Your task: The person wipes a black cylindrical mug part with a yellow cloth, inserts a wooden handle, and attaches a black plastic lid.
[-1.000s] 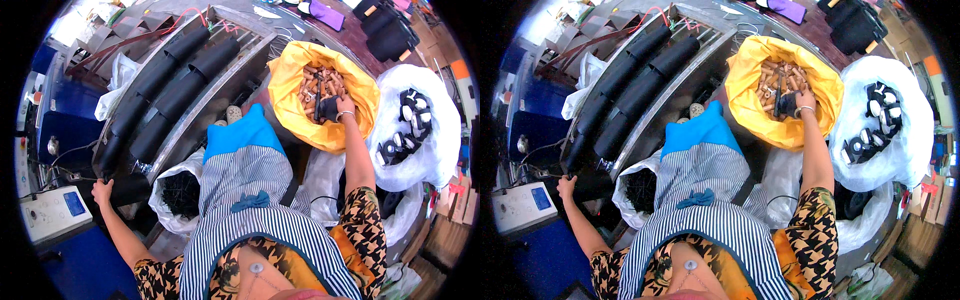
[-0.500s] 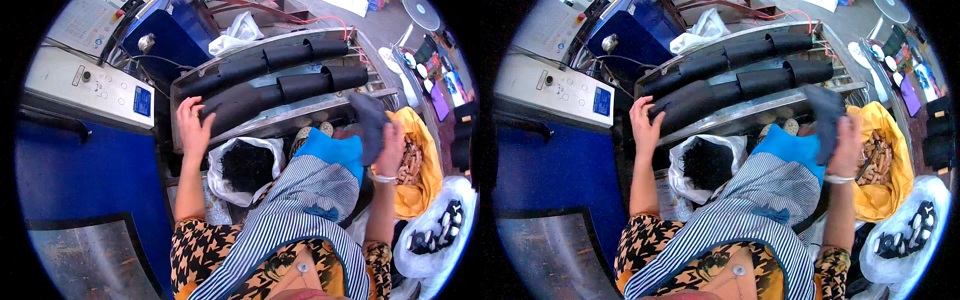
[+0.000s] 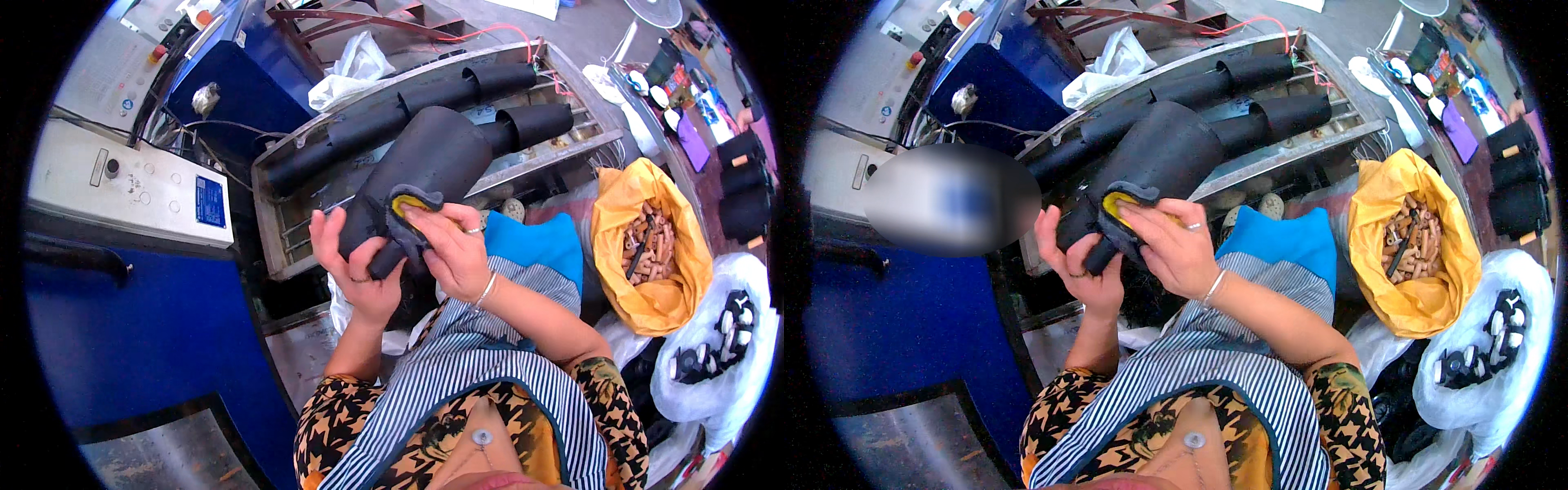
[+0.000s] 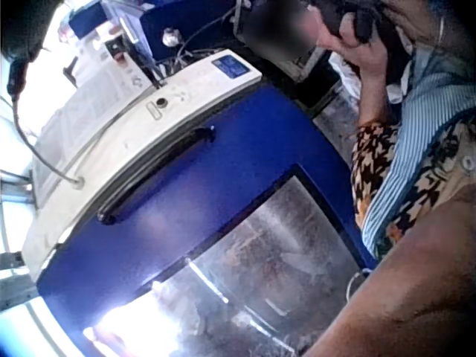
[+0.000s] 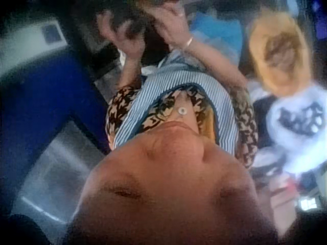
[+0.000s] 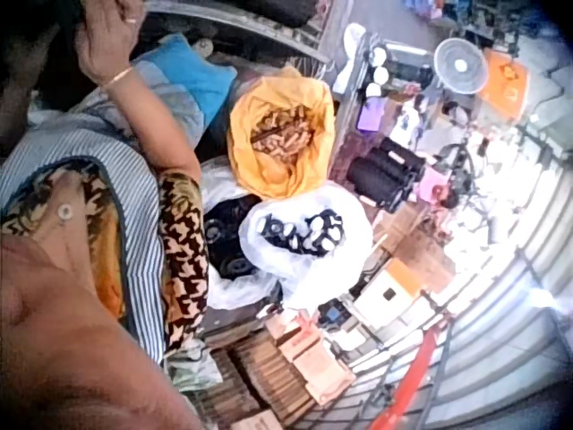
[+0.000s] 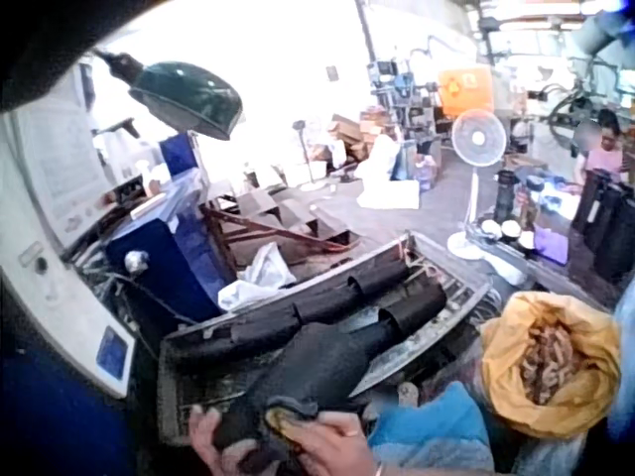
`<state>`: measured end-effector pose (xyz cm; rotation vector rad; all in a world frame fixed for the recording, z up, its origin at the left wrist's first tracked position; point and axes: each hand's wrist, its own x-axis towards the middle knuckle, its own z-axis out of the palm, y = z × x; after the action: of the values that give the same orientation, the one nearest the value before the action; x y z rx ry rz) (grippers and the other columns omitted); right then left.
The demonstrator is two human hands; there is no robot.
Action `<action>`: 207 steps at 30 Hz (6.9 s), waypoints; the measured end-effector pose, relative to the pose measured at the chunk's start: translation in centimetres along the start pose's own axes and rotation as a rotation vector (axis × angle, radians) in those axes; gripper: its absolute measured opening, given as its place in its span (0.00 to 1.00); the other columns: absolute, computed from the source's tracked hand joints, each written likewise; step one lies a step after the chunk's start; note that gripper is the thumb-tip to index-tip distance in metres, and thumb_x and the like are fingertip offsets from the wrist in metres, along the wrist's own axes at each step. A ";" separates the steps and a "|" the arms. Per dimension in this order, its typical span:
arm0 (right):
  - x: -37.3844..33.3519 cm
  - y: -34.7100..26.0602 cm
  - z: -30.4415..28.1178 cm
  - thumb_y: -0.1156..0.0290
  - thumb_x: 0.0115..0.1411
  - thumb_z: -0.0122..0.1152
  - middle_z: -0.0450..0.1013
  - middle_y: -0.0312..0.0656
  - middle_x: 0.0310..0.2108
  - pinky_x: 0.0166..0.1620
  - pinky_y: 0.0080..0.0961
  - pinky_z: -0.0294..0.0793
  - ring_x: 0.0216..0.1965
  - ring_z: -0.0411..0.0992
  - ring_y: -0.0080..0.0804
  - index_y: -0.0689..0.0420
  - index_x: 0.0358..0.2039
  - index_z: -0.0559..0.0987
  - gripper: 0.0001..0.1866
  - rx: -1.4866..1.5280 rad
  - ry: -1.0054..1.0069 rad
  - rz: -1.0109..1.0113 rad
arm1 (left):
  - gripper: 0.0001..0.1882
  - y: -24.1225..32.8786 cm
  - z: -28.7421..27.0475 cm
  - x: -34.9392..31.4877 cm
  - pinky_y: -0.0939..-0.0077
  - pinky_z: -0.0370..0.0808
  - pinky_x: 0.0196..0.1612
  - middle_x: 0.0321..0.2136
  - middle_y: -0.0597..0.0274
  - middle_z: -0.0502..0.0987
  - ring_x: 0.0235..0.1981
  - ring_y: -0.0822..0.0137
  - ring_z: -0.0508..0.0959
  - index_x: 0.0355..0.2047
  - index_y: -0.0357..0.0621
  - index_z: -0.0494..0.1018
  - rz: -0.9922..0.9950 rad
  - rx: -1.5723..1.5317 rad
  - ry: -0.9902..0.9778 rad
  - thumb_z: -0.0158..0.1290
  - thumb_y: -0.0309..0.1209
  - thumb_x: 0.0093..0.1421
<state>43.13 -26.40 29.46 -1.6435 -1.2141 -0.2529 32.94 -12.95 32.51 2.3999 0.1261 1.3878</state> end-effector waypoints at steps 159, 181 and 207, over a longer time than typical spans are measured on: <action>-27.4 14.7 -34.8 0.68 0.65 0.55 0.74 0.41 0.44 0.52 0.23 0.68 0.46 0.71 0.28 0.67 0.52 0.72 0.18 -0.360 0.597 0.951 | 0.17 1.6 12.5 -12.6 0.73 0.68 0.53 0.46 0.61 0.74 0.48 0.69 0.73 0.49 0.40 0.69 -1.313 -1.227 -0.229 0.43 0.40 0.70; -4.7 29.5 0.1 0.59 0.53 0.67 0.79 0.46 0.34 0.42 0.35 0.75 0.35 0.77 0.44 0.48 0.41 0.82 0.16 -0.234 -0.471 0.701 | 0.20 -5.9 17.1 -10.4 0.69 0.74 0.48 0.46 0.57 0.76 0.46 0.62 0.76 0.50 0.40 0.71 -1.618 -1.505 -0.070 0.43 0.43 0.68; -33.0 26.4 -29.3 0.59 0.53 0.63 0.69 0.66 0.51 0.52 0.46 0.72 0.51 0.71 0.59 0.68 0.52 0.66 0.32 -0.970 0.164 1.764 | 0.19 -8.3 28.8 -19.0 0.72 0.77 0.40 0.39 0.60 0.78 0.39 0.65 0.78 0.46 0.41 0.72 -1.815 -1.715 -0.278 0.46 0.44 0.67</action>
<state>59.84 -68.33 4.79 -2.7649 0.9271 0.2135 48.68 -17.71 1.03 0.3368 0.5278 -0.0681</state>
